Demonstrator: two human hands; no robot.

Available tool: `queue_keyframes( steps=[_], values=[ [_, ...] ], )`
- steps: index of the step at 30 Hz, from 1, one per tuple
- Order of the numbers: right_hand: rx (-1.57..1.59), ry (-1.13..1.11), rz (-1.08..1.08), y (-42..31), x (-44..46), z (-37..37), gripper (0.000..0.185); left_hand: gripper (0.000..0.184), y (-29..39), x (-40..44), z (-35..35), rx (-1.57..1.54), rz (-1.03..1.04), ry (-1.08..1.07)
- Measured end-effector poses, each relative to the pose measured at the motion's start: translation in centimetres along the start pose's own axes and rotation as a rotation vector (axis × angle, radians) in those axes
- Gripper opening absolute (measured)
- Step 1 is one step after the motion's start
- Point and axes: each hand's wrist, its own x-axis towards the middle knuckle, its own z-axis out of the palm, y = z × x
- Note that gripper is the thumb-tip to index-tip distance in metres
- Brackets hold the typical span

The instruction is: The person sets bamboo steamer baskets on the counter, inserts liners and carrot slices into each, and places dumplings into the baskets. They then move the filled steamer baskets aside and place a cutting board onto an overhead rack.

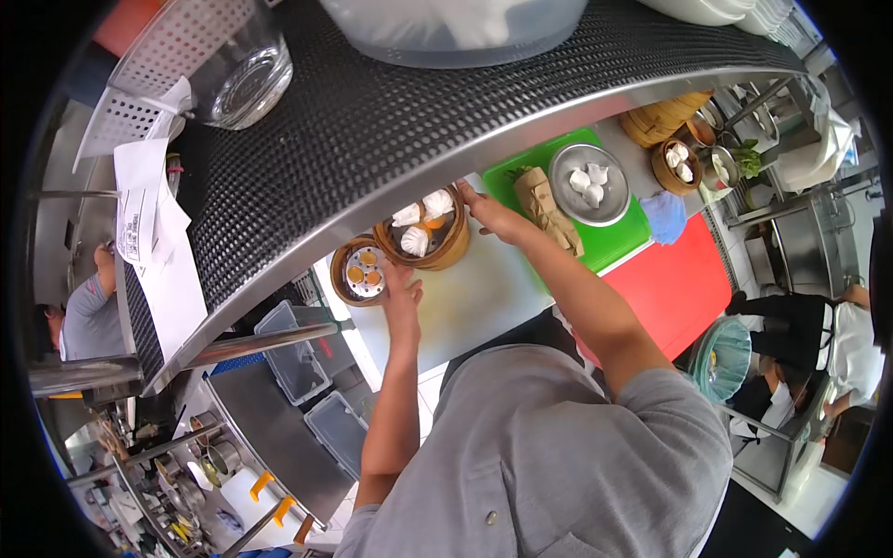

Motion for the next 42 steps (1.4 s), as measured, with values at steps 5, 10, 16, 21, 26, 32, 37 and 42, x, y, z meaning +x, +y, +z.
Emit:
queue_keyframes(
  steps=[5, 10, 16, 21, 26, 32, 37, 42],
  values=[
    [0.202, -0.199, -0.165, 1.9, 1.7, 0.0, 0.086, 0.095, -2.1, 0.4, 3.0, -0.183, 0.128, -0.075],
    [0.226, -0.364, -0.353, 4.7, 4.7, 0.7, 0.073, 0.091, -2.9, 0.8, 3.1, -0.284, 0.262, -0.176],
    [0.037, -0.081, -0.270, -0.8, -7.1, -5.0, 0.096, 0.088, 5.2, -7.9, 5.6, -0.143, 0.216, -0.112],
    [0.041, -0.013, -0.286, -2.8, -15.4, -13.9, 0.092, 0.090, 10.3, -12.1, 11.2, -0.034, 0.228, -0.264],
    [0.085, 0.350, -0.422, -0.2, -19.0, -24.6, 0.076, 0.091, 11.2, -14.1, 24.6, -0.025, 0.215, -0.503],
    [0.219, 0.672, -0.398, 7.1, -18.8, -38.5, 0.079, 0.098, 7.1, -12.9, 41.8, 0.065, 0.186, -0.810],
    [0.487, 0.799, -0.345, 13.7, -15.7, -47.7, 0.082, 0.100, 1.1, -10.0, 54.1, 0.128, 0.170, -0.941],
    [0.458, 0.733, -0.327, 19.4, -10.7, -53.3, 0.077, 0.105, -1.4, -6.7, 59.3, 0.199, 0.110, -0.974]
  ],
)
